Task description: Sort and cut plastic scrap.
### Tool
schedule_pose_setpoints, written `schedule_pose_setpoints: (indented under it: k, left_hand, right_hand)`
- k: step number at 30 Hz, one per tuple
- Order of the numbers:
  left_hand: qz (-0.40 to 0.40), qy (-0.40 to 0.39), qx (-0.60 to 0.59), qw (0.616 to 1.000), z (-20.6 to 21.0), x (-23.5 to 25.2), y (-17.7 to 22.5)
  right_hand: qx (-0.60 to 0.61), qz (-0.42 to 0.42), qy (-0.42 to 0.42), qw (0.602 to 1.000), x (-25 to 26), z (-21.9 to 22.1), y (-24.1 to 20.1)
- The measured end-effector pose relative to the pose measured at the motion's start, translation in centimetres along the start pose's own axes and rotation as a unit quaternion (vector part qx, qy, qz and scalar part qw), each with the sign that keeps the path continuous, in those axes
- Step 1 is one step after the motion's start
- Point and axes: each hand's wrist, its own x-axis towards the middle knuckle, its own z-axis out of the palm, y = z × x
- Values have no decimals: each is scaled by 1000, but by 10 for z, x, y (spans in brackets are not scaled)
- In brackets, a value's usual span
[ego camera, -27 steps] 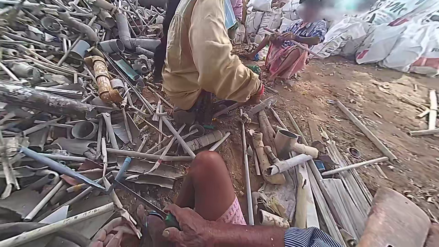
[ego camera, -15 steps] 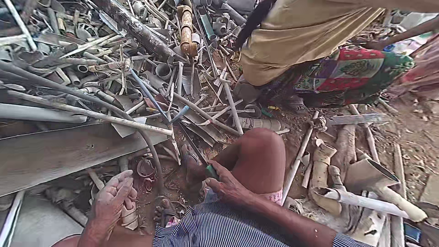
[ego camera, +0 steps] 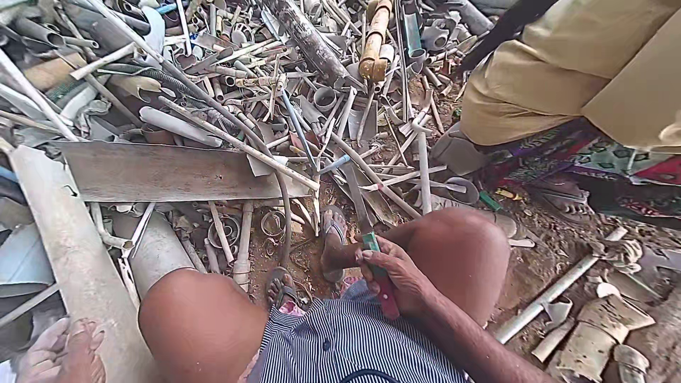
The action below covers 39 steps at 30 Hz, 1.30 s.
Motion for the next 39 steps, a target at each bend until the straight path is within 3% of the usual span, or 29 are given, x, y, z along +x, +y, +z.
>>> schedule_pose_setpoints:
  k: [5, 9, 15, 19, 21, 25, 28, 31, 33, 35, 36, 39]
  left_hand:
    - [-108, -14, -10, 994, 8, -9, -11]
    - [-103, -54, -8, 993, 22, 1, 1]
    - [-72, -127, 84, 986, 37, 14, 6]
    - [-168, -168, 0, 971, 47, 14, -5]
    - [-132, -210, -23, 968, 58, 8, 11]
    - [34, -330, 30, 943, 78, 10, 33]
    - [6, -416, 37, 908, 92, 23, 48]
    - [-80, -485, -70, 868, 107, 49, 28]
    - [-93, -453, -118, 879, 106, 34, 26]
    - [-49, -354, -101, 928, 80, -31, 66]
    - [-40, -342, -87, 935, 57, -64, 89]
    - [68, -243, -79, 965, 28, -140, 107]
  right_hand:
    - [46, 32, 0, 998, -1, -3, 3]
    - [11, 33, -29, 999, -3, -9, 5]
    - [-13, -30, -55, 998, -21, -31, 3]
    - [21, -74, -50, 996, -42, -44, -9]
    - [24, -83, -51, 995, -50, -44, -17]
    - [-16, -128, -38, 991, -56, -37, -34]
    - [-30, -162, -35, 986, -60, -35, -43]
    - [-50, -173, -35, 983, -65, -38, -43]
    - [-56, -179, -41, 981, -67, -40, -42]
    - [-64, -185, -33, 980, -71, -44, -41]
    - [-66, -184, -29, 980, -72, -46, -41]
    - [-65, -183, -29, 981, -71, -53, -46]
